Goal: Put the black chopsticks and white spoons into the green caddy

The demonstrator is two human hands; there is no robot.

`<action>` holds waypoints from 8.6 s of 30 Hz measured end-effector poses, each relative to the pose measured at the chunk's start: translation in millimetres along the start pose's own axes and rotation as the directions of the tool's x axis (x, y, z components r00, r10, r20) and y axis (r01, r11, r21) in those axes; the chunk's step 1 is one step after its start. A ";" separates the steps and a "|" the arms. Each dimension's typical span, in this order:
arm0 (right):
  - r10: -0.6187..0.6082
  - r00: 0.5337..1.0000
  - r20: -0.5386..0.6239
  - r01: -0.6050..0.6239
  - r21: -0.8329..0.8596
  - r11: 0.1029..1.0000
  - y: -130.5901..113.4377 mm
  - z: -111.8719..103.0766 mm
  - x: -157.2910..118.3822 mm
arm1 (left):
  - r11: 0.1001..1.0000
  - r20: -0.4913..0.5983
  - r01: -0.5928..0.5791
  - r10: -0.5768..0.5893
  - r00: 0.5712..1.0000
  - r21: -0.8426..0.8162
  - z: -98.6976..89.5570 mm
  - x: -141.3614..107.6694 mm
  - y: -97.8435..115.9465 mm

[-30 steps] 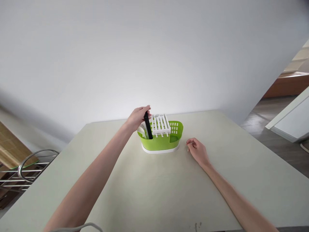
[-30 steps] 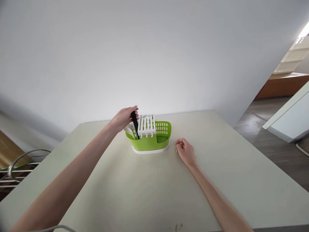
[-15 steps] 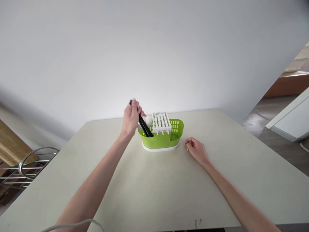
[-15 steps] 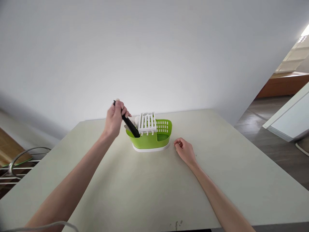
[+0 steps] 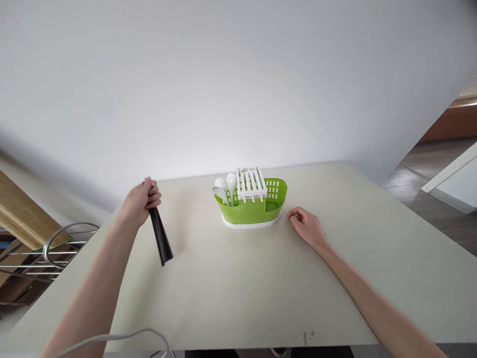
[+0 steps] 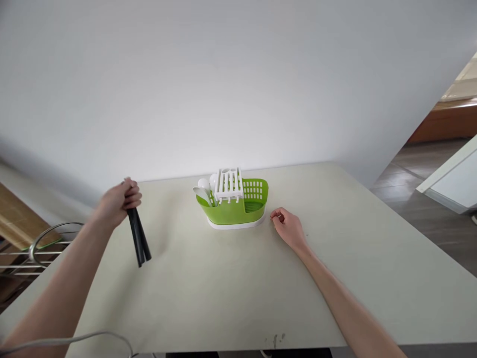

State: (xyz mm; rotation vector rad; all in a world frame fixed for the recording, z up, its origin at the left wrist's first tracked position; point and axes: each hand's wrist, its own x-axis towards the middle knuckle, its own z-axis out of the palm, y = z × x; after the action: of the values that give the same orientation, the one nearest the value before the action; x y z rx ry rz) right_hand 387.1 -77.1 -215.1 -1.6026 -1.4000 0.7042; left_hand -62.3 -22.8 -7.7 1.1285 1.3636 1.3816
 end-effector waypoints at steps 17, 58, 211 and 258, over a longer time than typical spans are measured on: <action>-0.021 1.000 0.009 0.021 -0.030 0.999 4.1 -1.6 0.3 | 0.510 0.080 -0.183 0.217 0.973 0.841 -62.4 0.1 -121.4; 0.000 1.000 0.023 0.002 -0.076 0.997 1.3 -5.1 -2.9 | 0.295 0.045 -0.077 0.113 0.993 0.953 -144.6 -51.2 -164.5; -0.011 0.999 0.041 0.014 -0.075 0.997 2.8 -5.6 -0.4 | 0.751 0.257 -0.307 0.188 0.948 0.585 145.6 -1.9 -63.4; -0.036 0.999 0.034 0.039 -0.084 0.996 1.1 -7.1 -2.7 | 0.053 0.168 -0.168 0.012 0.986 0.984 59.3 -61.2 -81.3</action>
State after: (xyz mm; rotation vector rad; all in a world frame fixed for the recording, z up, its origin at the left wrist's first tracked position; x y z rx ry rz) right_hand 393.1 -81.4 -213.1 -1.6322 -1.4976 0.6595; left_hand 7.4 -67.8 -91.2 2.1689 2.2726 0.0852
